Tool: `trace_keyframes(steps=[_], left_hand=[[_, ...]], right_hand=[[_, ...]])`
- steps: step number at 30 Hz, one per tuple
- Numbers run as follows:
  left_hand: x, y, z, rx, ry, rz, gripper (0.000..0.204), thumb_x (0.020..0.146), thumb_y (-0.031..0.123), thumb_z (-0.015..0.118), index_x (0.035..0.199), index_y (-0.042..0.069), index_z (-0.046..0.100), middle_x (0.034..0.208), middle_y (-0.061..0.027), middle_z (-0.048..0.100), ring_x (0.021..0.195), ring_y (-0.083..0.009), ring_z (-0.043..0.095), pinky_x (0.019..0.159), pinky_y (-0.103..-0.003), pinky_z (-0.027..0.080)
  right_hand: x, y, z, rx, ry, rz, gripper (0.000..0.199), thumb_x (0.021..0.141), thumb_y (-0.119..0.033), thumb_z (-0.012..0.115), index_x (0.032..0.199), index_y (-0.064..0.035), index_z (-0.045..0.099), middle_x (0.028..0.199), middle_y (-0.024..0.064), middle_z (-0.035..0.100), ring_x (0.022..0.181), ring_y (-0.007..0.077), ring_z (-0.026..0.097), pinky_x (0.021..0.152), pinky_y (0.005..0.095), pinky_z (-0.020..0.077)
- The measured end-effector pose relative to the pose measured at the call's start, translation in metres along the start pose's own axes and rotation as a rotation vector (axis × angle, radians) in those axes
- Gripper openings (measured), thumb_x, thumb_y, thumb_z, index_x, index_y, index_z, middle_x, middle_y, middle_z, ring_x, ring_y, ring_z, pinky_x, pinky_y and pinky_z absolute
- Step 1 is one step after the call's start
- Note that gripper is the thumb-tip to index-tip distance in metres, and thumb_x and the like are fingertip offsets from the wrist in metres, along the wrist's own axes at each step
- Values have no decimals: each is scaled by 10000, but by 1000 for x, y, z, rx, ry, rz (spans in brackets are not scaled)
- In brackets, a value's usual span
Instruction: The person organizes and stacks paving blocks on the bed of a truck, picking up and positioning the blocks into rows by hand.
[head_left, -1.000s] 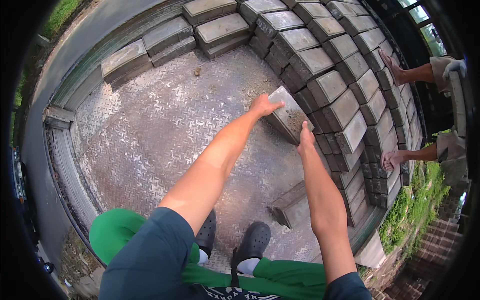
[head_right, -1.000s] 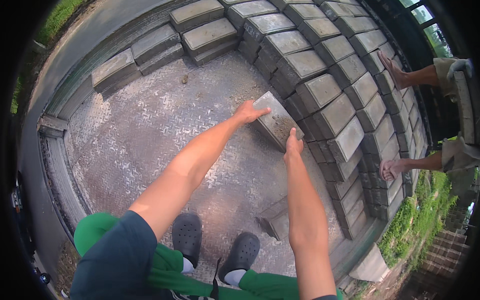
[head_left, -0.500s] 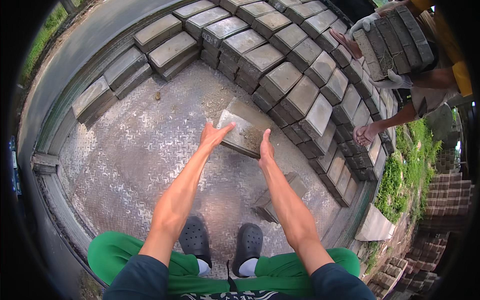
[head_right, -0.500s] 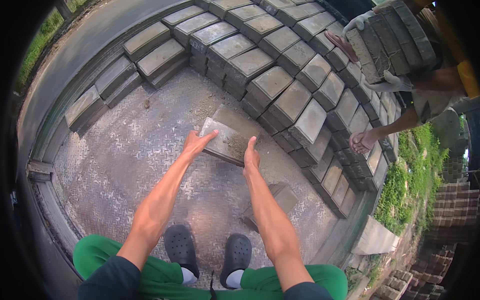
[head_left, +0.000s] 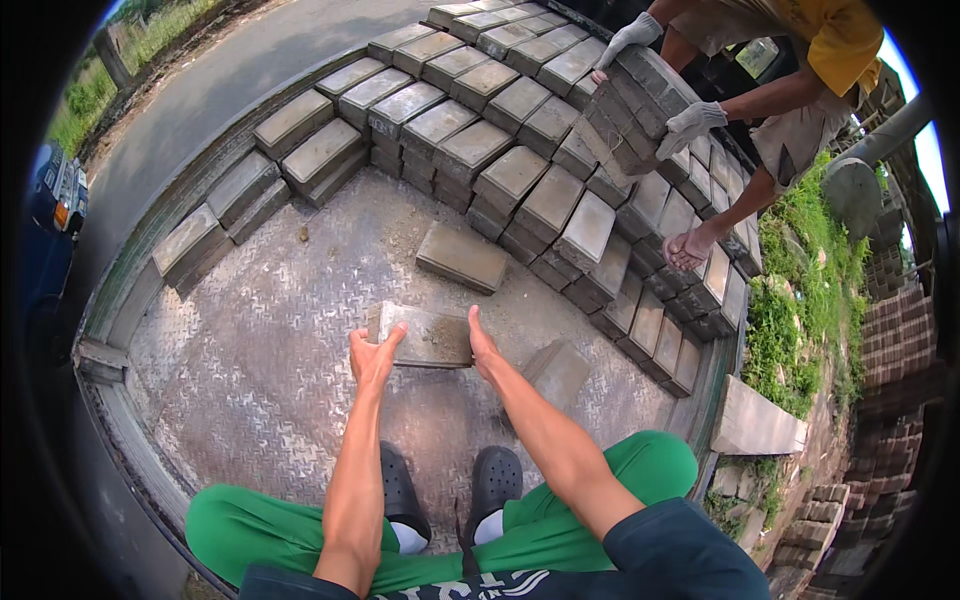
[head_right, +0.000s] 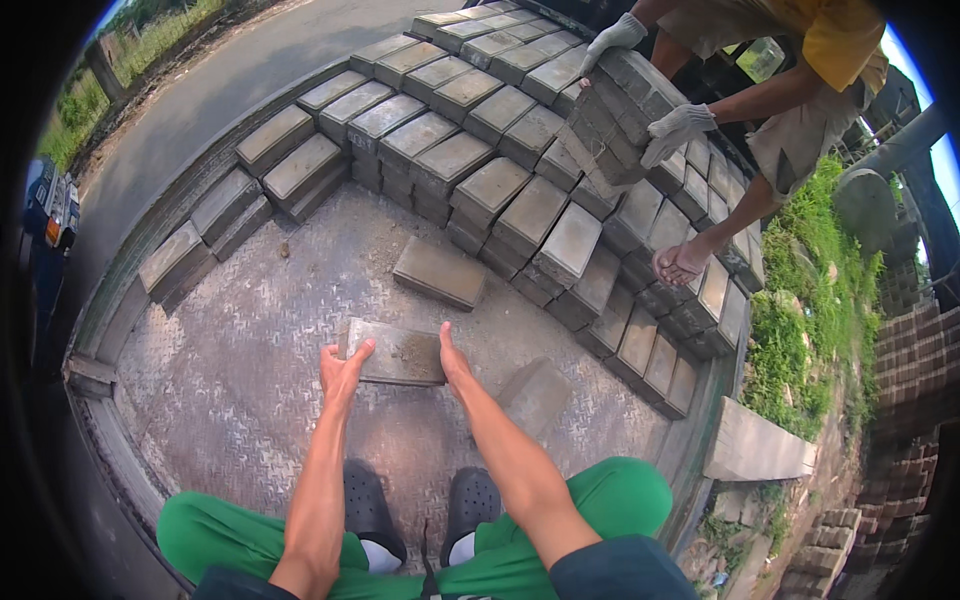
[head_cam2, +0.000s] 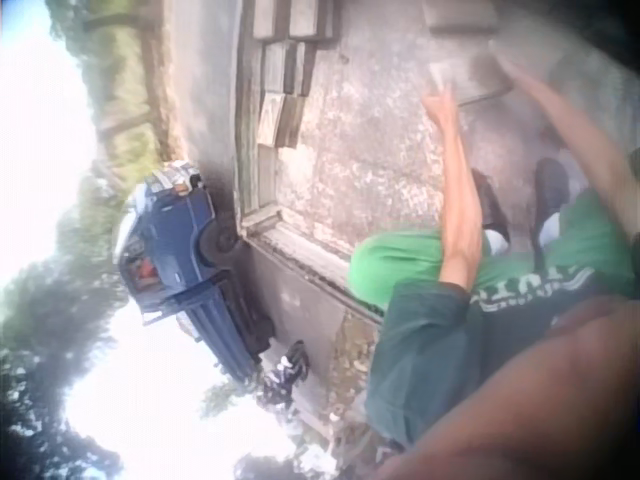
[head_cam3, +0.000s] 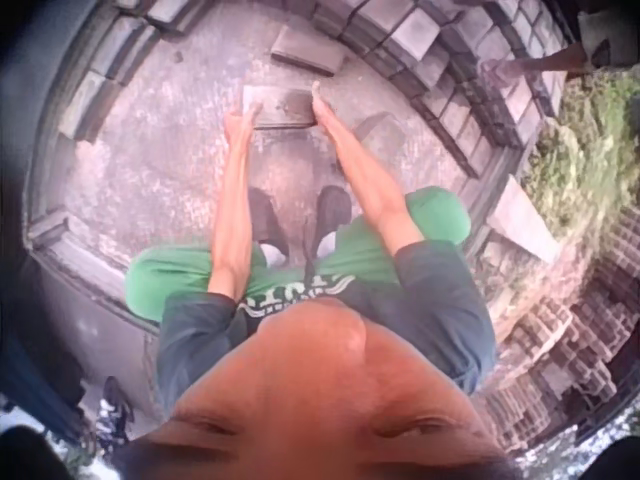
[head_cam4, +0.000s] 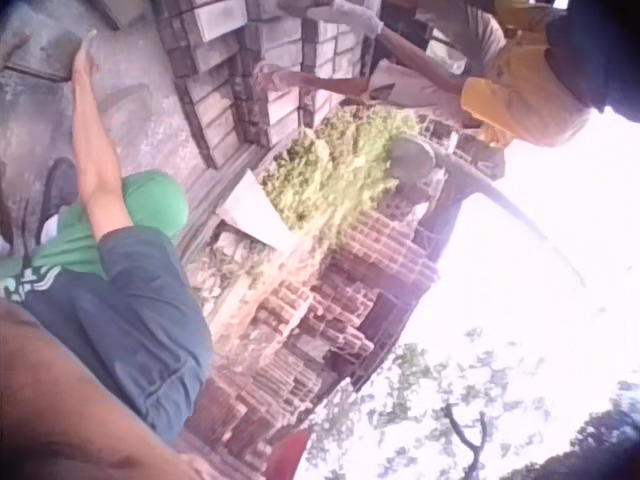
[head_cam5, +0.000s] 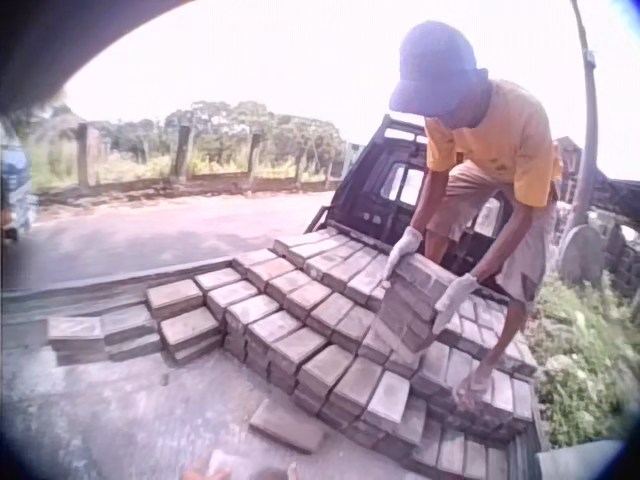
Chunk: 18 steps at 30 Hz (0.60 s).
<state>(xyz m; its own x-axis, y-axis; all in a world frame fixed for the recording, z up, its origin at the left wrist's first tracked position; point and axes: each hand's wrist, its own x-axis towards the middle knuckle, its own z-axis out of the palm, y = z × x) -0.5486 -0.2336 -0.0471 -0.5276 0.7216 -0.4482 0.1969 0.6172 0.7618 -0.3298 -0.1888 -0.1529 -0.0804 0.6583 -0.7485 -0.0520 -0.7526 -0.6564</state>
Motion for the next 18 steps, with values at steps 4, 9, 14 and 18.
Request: trace_keyframes(steps=[4,9,14,18], left_hand=[[-26,10,-37,239,172,77,879,599,549,848,1159,-20,480,1039,-235,648,994,-375,637,878,-439,485],[-51,104,-35,582,12,360,728,655,452,825,1089,-4,459,1039,-235,640,1017,-399,627,815,-480,515],[-42,124,-55,886,88,839,620,691,362,804,1064,9,456,979,-204,630,1000,-378,626,800,-493,528],[-18,144,-64,816,226,673,716,682,393,809,1152,-7,444,1032,-205,643,1022,-375,631,836,-480,531]], right_hand=[[-70,-22,72,-108,-4,133,1098,843,-855,201,1522,7,206,1601,208,150,1499,308,76,1196,451,91],[-44,-37,54,-531,249,115,947,918,-735,242,1445,41,371,1543,246,285,1460,375,204,1163,510,178],[-52,-50,76,-690,274,-50,838,951,-654,302,1353,56,494,1449,251,431,1357,423,383,1094,590,273],[-66,-70,106,14,-178,383,1000,885,-771,323,1465,43,280,1466,243,397,1299,439,438,1047,605,354]])
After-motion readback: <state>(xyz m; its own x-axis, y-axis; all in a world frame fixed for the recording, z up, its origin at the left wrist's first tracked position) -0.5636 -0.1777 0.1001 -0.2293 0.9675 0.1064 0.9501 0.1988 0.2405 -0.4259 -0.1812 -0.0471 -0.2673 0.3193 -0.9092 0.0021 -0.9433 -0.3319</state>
